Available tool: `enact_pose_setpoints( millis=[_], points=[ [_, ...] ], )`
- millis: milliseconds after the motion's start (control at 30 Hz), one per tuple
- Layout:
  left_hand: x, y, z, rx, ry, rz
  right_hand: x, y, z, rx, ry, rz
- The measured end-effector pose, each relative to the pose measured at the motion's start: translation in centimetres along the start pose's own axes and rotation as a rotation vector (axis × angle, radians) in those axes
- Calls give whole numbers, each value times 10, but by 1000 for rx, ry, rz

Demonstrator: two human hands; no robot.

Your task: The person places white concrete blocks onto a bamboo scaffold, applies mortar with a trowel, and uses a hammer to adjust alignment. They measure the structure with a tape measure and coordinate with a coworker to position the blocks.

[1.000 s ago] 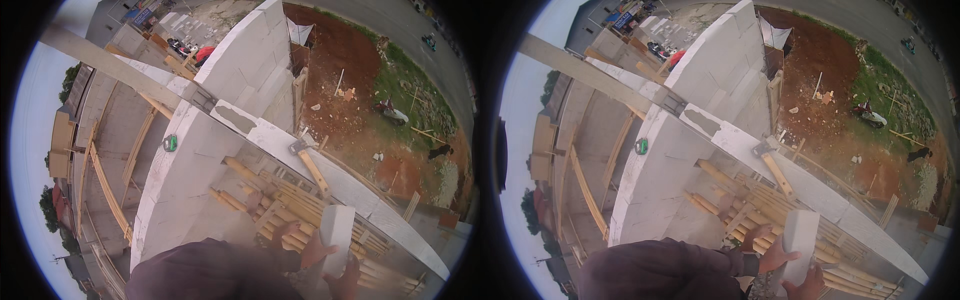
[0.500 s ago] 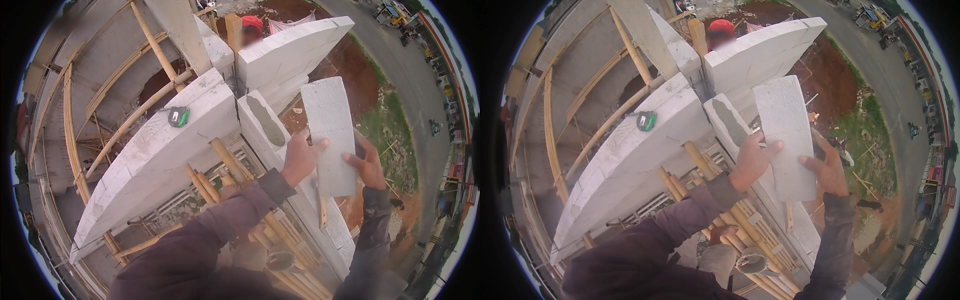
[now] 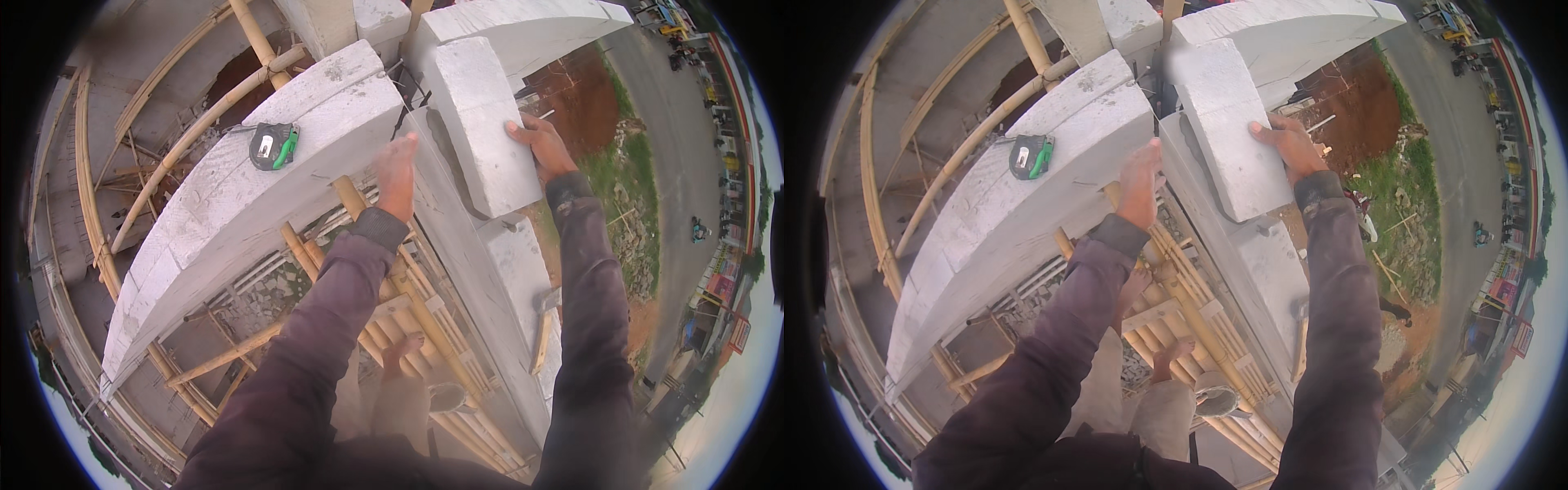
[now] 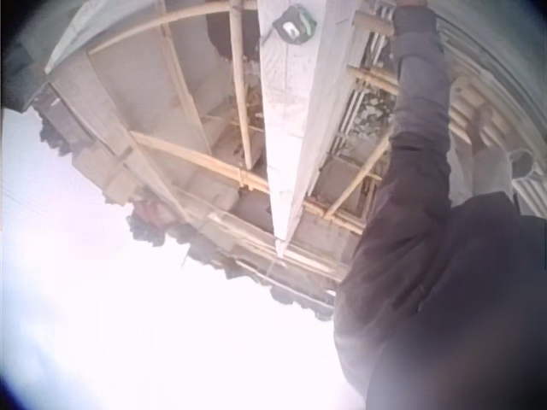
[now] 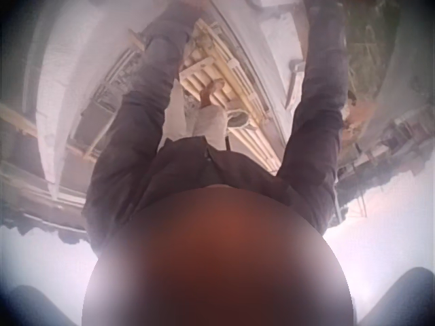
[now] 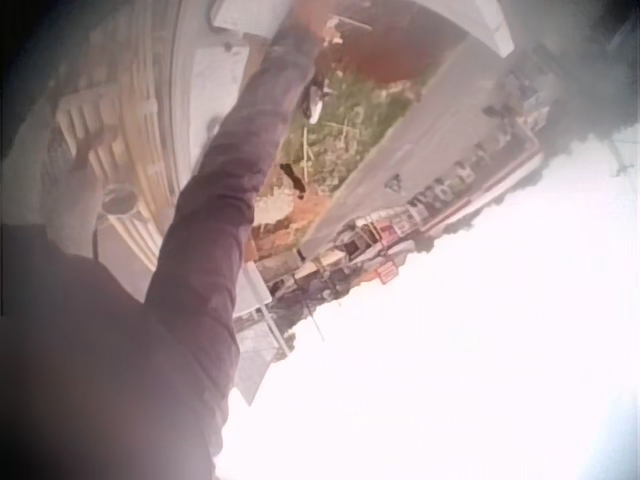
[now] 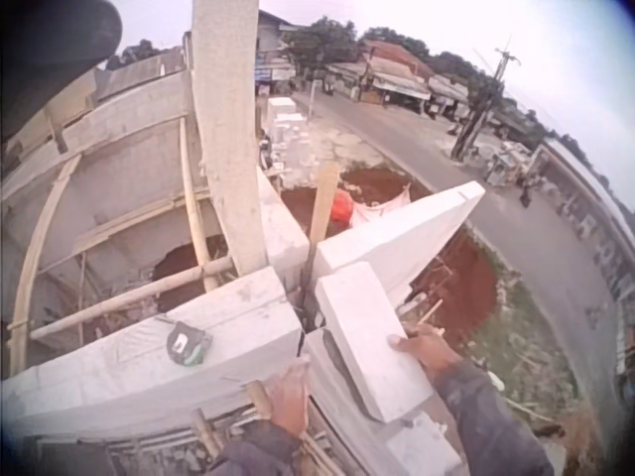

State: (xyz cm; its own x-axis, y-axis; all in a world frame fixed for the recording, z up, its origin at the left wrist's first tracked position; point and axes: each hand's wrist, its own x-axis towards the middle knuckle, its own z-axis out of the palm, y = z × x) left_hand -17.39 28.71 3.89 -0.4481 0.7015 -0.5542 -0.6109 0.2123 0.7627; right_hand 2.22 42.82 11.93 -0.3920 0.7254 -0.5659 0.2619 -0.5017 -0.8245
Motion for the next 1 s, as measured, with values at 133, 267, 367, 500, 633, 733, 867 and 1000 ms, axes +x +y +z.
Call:
enact_pose_setpoints(
  millis=[133,267,367,500,633,733,867,1000],
  points=[
    [-4,-19,6,-132,-62,-168,12,18,5,-31,-9,52],
    [-17,-12,19,-34,-213,-197,16,33,6,-36,-66,62],
    [-24,-6,25,-25,-250,-151,14,42,5,-22,-76,82],
    [-24,-9,28,-17,-244,-176,14,49,1,-64,-89,108],
    [-28,-25,33,-12,-175,-140,15,55,-1,-121,-67,144],
    [-29,-35,37,-42,-145,-141,14,60,-2,-60,-109,104],
    [-28,-42,38,-102,-118,-117,18,63,-5,-205,-93,90],
    [-28,-45,40,-102,-116,-105,21,65,-6,-232,-83,62]
  ],
)
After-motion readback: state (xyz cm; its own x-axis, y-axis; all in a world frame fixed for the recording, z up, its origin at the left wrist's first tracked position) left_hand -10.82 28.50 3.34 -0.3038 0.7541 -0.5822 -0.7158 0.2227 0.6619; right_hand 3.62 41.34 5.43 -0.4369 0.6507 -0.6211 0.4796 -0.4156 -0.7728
